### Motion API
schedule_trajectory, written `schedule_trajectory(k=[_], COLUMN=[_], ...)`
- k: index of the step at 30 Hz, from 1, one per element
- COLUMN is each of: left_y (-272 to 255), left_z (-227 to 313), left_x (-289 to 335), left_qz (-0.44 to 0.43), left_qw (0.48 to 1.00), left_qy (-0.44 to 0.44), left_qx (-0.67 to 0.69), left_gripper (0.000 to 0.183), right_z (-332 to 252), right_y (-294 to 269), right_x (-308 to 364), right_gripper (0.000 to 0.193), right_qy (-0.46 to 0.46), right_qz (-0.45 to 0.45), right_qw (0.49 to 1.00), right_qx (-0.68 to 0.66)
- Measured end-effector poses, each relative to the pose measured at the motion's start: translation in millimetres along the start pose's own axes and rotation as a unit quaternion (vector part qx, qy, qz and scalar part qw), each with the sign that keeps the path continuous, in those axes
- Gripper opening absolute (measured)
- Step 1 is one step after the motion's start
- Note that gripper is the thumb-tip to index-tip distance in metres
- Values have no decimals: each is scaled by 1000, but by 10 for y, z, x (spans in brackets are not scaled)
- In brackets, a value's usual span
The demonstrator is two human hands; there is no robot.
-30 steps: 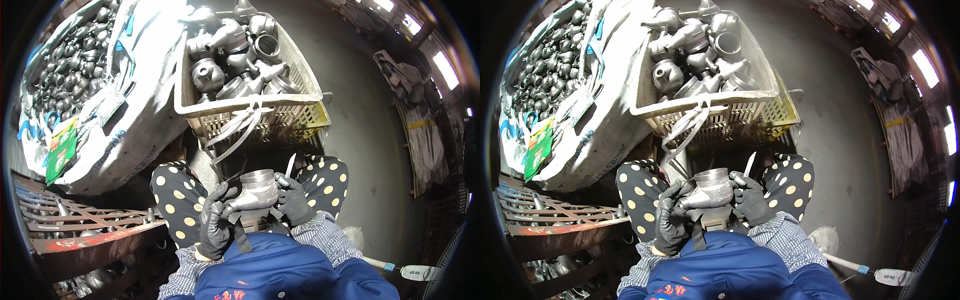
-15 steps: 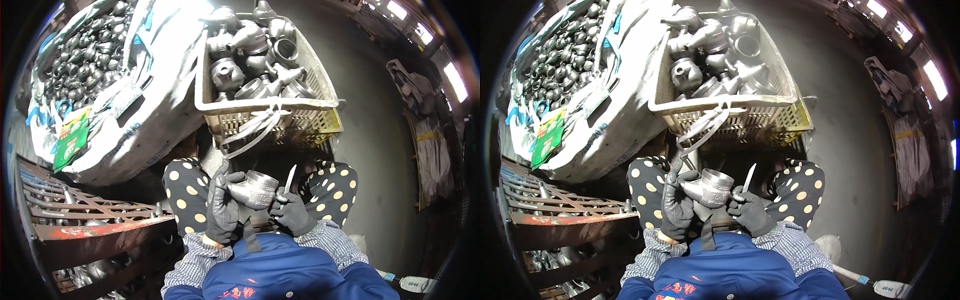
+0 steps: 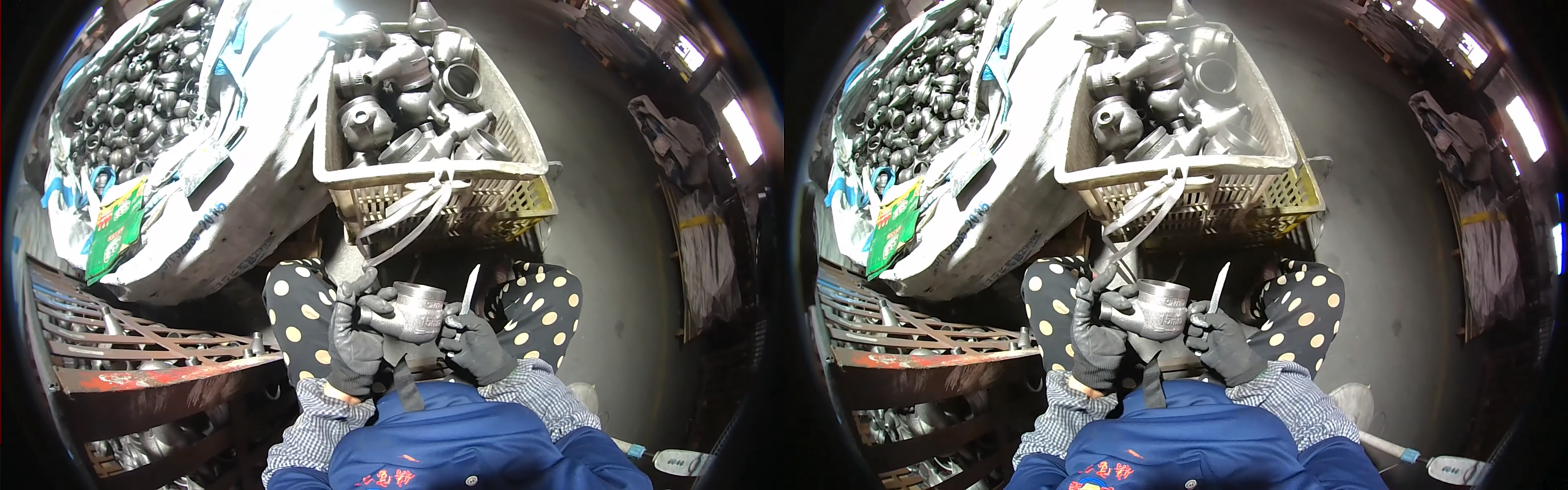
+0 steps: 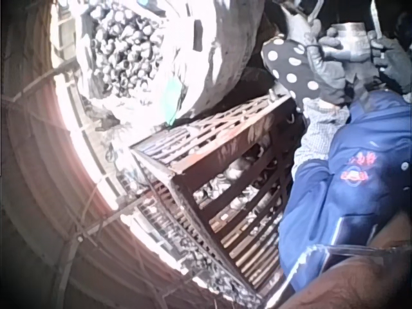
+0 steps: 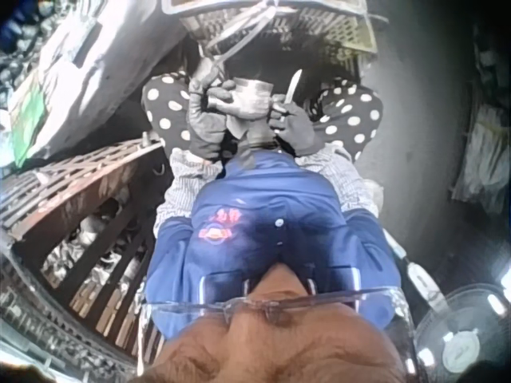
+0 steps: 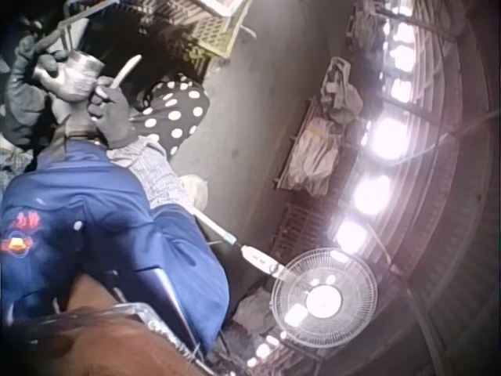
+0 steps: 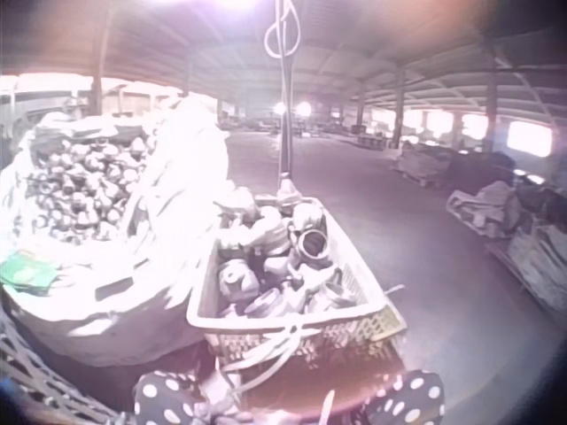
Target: The person scrapes the interior and exterior surfaces of metal valve body castings using a small handheld scraper tool, then places them into a plastic bin.
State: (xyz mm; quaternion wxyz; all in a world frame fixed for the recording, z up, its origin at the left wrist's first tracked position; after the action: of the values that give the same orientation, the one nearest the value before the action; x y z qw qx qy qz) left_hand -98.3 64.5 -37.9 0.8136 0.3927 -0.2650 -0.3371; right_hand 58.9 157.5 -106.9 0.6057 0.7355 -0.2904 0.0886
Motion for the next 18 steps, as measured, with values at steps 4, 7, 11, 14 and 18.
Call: schedule_trajectory(k=[4,7,11,14,18], left_y=[7,80,258,271,230], left_z=[66,143,211,208,186], left_x=[41,88,131,130,97], left_qz=[39,24,-4,-32,-67], left_qw=[995,988,973,965,968], left_qy=[25,58,123,113,90], left_qx=[-85,-138,-198,-236,-223], left_gripper=[58,51,46,47,48], right_z=[26,22,-6,-51,-42], right_y=[85,132,160,205,191], right_x=[33,53,48,117,98], right_gripper=[17,19,25,27,25], right_qy=[28,23,27,23,7], right_qz=[-17,-4,-11,86,58], right_qw=[999,1000,999,982,977], right_qx=[-14,1,31,165,207])
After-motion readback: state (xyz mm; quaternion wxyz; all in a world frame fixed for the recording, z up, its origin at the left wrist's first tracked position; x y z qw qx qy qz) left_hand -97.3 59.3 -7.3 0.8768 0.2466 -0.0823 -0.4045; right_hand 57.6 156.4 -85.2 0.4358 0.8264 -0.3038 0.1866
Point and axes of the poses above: each hand's wrist, its own x-axis away from the middle knuckle, its own y-axis out of the palm, z = x × y, the point moved 8 cm from there along -x, towards the middle knuckle, and after that the axes turned 3 degrees about -y, right-handed, at the moved point
